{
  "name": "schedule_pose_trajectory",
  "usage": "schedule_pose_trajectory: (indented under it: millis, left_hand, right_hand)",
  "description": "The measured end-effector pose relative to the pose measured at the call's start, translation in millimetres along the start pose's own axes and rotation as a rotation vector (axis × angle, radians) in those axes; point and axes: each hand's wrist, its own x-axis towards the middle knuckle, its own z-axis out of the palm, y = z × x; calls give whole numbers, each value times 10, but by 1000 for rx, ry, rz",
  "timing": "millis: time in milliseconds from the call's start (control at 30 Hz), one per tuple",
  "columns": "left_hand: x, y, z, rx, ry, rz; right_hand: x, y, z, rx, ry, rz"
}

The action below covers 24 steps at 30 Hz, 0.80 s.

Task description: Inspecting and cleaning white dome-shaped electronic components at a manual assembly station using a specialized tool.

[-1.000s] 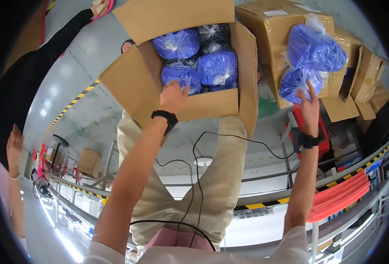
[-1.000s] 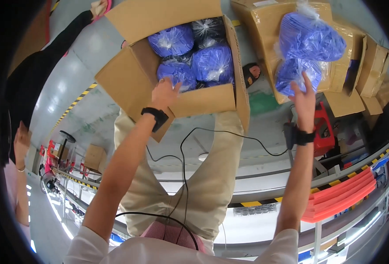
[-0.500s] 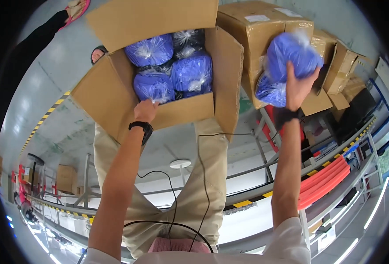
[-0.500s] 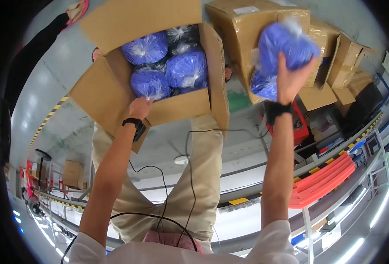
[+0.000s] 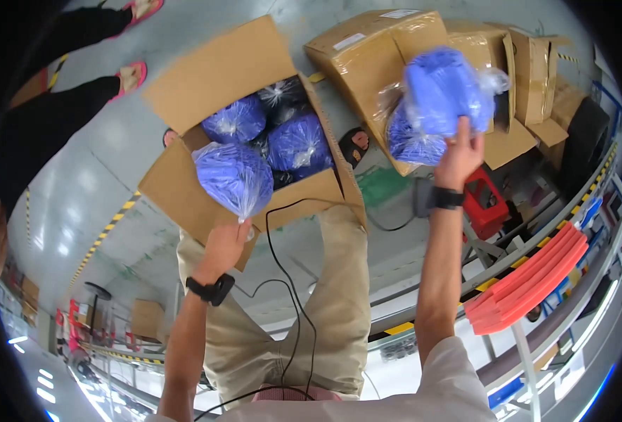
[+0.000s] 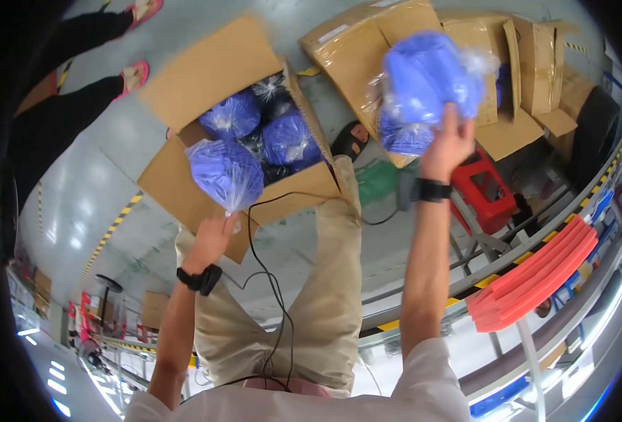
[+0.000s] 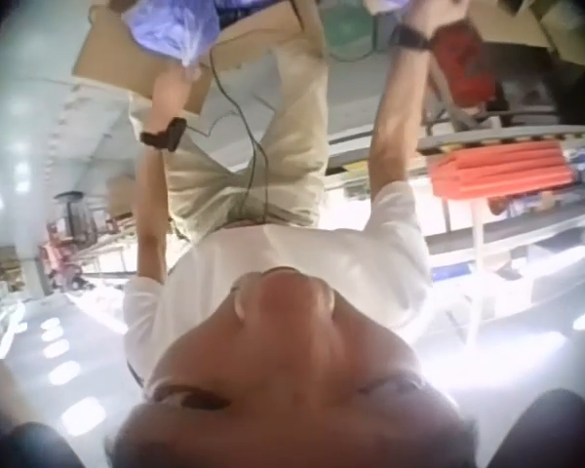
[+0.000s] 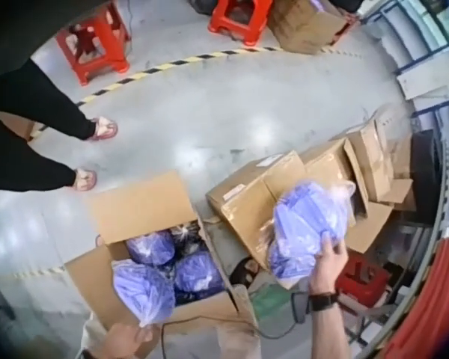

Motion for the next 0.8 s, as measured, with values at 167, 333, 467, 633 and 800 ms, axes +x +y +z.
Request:
schedule_pose_trajectory:
  millis: [167, 333, 467, 633, 800]
  left_hand:
    - [-194, 1069, -698, -176, -47, -112]
    - [-681, 2259, -1386, 5, -54, 78]
    - [-610, 3257, -1318, -181, -185, 463]
    - [-114, 4302, -746, -80, -178, 729]
    - [486, 4970, -389, -218, -83, 764]
  right_hand:
    - [-365, 680, -160, -152, -568, 90]
    - [-994, 52, -333, 62, -641, 314]
    - [-1468, -479, -715, 787, -1031, 520]
    - [-1227, -992, -1053, 942, -648, 276]
    - [-259, -999, -1239, 642, -188, 108]
